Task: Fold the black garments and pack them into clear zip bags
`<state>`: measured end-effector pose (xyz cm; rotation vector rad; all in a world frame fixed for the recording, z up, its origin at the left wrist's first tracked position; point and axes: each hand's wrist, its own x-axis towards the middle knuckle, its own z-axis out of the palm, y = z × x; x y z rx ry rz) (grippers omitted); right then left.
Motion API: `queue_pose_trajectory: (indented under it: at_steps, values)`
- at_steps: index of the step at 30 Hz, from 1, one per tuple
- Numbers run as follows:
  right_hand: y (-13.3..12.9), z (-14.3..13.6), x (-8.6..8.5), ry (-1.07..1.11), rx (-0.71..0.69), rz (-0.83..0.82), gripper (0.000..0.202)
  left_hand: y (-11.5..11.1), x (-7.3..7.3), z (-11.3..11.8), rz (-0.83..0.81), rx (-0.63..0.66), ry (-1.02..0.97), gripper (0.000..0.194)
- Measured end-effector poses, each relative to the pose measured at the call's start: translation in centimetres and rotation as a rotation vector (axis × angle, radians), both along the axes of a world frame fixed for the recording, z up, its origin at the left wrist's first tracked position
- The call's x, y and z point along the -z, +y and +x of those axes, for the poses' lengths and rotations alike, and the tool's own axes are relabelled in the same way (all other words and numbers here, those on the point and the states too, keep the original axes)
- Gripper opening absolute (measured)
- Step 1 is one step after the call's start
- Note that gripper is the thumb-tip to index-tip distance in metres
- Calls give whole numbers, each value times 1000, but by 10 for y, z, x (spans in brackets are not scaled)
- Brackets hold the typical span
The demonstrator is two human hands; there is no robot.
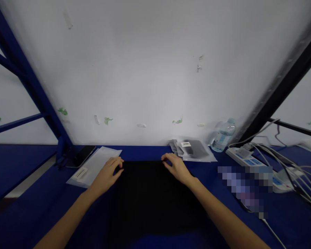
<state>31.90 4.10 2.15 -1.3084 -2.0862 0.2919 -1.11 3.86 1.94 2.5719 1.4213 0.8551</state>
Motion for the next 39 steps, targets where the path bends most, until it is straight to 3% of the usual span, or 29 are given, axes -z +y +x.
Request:
queue_pose_trajectory:
  at_steps: [3, 5, 9, 11, 18, 21, 26, 34, 39]
  values:
    - [-31, 8, 7, -68, -95, 3, 16, -29, 11, -2, -62, 131, 39, 4]
    - [-43, 18, 14, -119, -87, 41, 19, -43, 21, -3, -113, 175, 78, 5]
    - [-39, 49, 29, -275, 333, 236, 36, -52, 36, -3, -145, 146, 66, 9]
    - [-31, 65, 38, -372, 505, 252, 46, -50, 39, -2, -153, 134, 58, 8]
    - [-22, 77, 52, -491, 644, 173, 63, -51, 40, 0, -168, 112, 7, 7]
    - [-25, 75, 46, -506, 784, 164, 63, -52, 40, 1, -153, 113, -9, 6]
    - [-19, 82, 23, -497, 840, 8, 49, -52, 41, 0, -159, 112, -8, 8]
    - [25, 115, -23, -392, 962, -44, 38, -51, 45, -2, -188, 92, 30, 8]
    - [51, 109, -19, -341, 930, -49, 36, -52, 43, -1, -188, 79, 18, 7]
